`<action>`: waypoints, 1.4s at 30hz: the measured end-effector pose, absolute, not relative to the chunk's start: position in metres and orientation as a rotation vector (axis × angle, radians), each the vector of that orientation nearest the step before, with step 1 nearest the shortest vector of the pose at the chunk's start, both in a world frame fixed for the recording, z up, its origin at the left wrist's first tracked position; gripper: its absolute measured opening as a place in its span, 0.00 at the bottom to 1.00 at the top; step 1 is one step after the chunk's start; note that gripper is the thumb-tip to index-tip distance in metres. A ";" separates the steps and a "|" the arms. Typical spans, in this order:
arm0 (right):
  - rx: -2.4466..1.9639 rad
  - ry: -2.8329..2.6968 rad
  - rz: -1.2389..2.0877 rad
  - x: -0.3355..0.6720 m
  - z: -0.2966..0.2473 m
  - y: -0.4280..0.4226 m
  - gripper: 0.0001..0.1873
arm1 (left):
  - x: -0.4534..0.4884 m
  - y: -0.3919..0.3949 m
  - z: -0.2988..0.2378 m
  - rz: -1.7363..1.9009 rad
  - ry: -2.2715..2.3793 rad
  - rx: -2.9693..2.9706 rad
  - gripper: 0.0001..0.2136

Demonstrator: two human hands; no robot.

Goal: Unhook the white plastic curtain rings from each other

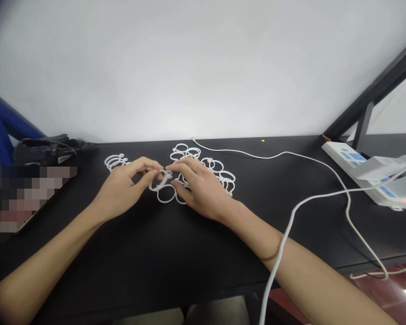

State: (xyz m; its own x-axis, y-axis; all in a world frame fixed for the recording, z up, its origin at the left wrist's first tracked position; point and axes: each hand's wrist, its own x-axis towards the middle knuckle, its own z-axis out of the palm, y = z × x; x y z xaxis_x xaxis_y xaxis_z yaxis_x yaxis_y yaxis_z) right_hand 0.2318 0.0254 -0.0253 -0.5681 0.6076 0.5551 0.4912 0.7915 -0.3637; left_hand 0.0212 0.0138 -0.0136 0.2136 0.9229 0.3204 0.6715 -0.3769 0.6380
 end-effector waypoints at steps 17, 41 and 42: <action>-0.792 -2.149 0.389 0.231 -0.025 0.024 0.06 | 0.025 0.010 -0.018 0.898 1.415 2.393 0.15; -0.921 -2.136 0.420 0.231 -0.025 0.026 0.12 | 0.025 0.017 -0.027 0.915 1.419 2.610 0.18; -0.955 -2.137 0.410 0.231 -0.026 0.027 0.15 | 0.022 0.019 -0.027 0.895 1.489 2.600 0.18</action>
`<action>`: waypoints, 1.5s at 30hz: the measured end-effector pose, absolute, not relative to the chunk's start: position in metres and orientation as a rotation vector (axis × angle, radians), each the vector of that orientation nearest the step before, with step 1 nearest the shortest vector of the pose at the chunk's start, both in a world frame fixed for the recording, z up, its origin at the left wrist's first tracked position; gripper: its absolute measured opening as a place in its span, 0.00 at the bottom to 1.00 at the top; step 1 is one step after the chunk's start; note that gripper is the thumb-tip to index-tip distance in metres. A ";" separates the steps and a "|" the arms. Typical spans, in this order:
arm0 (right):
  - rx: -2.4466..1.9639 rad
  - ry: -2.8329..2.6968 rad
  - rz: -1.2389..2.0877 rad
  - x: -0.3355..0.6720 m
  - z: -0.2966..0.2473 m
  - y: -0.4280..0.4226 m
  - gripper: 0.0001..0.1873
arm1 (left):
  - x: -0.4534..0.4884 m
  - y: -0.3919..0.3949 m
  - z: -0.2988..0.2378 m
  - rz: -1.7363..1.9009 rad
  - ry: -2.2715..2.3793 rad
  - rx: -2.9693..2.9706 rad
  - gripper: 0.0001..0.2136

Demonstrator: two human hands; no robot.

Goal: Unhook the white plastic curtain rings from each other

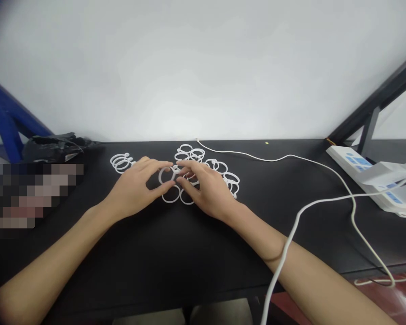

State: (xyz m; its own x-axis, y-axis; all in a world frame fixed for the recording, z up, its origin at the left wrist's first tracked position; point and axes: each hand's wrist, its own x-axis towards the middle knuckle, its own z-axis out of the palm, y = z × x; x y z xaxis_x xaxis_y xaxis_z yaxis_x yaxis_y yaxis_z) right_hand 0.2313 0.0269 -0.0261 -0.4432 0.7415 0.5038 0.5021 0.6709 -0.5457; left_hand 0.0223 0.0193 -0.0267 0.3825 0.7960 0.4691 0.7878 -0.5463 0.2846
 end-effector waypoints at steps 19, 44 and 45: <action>-1.124 -2.251 0.150 0.237 -0.030 0.035 0.12 | -0.056 0.067 -0.058 0.378 2.406 2.005 0.33; -0.958 -2.271 0.052 0.238 -0.027 0.036 0.05 | 0.005 0.031 -0.033 0.898 1.604 2.513 0.17; -0.931 -2.264 0.064 0.237 -0.028 0.035 0.05 | 0.010 0.028 -0.032 0.913 1.555 2.500 0.17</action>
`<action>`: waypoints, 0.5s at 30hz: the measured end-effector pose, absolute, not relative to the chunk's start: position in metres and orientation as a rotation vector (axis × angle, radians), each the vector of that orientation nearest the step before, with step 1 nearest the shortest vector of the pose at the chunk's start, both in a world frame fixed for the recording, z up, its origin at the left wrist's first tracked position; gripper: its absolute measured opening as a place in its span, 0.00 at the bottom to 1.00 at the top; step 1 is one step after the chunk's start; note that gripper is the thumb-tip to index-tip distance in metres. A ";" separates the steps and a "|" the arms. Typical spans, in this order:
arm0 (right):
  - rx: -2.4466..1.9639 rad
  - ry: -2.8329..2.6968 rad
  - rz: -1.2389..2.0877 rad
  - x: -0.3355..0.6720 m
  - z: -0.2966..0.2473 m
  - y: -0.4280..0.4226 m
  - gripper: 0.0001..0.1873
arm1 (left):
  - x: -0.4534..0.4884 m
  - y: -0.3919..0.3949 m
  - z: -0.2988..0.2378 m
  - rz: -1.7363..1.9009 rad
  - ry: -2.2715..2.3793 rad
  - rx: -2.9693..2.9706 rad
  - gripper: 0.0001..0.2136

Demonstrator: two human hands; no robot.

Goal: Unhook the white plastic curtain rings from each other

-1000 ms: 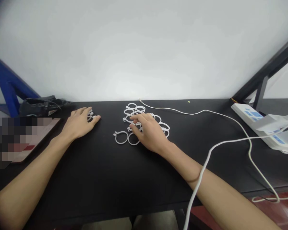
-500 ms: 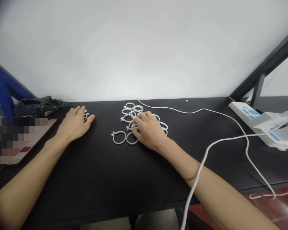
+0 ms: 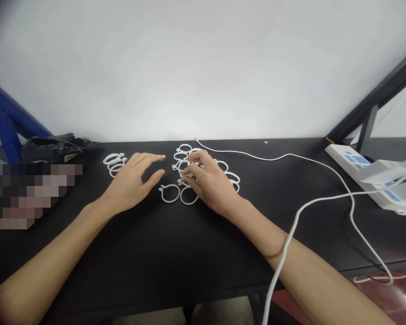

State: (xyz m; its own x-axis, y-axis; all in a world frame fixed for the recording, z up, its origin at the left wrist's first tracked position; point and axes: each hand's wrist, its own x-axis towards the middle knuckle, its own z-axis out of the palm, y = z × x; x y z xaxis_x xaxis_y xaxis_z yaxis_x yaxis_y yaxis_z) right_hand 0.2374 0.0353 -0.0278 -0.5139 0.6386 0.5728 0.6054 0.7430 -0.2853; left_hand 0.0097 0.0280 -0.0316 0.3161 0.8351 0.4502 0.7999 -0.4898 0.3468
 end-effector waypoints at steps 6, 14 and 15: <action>-0.773 -2.300 0.179 0.236 -0.029 0.033 0.04 | 0.031 0.019 -0.025 0.991 1.426 2.285 0.12; -0.825 -2.333 0.292 0.235 -0.032 0.034 0.20 | 0.033 0.021 -0.021 1.149 1.463 1.956 0.05; -0.838 -2.331 0.299 0.235 -0.033 0.034 0.20 | 0.033 0.021 -0.021 1.162 1.459 1.926 0.06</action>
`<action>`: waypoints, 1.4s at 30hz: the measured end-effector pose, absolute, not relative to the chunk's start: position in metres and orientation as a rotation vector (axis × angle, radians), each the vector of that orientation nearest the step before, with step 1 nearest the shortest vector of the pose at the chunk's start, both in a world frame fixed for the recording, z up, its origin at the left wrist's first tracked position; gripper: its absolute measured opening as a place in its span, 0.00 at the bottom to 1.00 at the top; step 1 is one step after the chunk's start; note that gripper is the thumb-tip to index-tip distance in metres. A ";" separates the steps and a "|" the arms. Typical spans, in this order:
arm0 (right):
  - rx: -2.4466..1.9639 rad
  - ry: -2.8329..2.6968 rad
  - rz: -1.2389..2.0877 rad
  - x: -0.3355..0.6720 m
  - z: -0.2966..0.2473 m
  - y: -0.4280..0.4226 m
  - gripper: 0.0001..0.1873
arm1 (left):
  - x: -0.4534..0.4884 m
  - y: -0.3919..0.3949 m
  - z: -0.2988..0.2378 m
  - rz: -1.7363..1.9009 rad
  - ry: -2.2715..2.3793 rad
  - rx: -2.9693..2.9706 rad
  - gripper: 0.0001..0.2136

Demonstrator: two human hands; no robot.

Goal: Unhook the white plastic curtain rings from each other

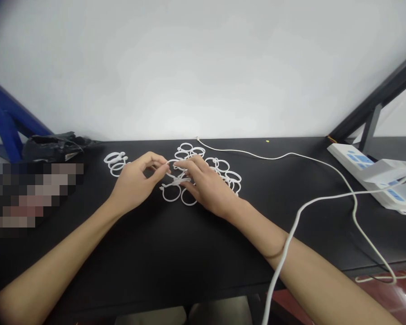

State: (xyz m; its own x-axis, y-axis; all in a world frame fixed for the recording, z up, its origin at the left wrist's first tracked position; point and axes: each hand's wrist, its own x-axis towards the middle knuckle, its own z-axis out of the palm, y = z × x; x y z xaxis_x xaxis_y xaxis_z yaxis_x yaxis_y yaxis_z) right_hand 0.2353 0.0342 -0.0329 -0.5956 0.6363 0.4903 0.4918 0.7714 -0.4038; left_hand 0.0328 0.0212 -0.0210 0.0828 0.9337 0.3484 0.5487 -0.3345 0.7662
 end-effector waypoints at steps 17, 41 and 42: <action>-0.886 -2.309 0.186 0.233 -0.021 0.026 0.23 | 0.028 0.027 -0.024 1.224 1.220 1.503 0.11; -0.837 -2.112 0.107 0.230 -0.026 0.030 0.08 | 0.032 0.019 -0.026 0.999 1.298 2.526 0.20; -0.854 -2.111 0.108 0.231 -0.026 0.030 0.08 | 0.032 0.018 -0.027 0.992 1.292 2.546 0.21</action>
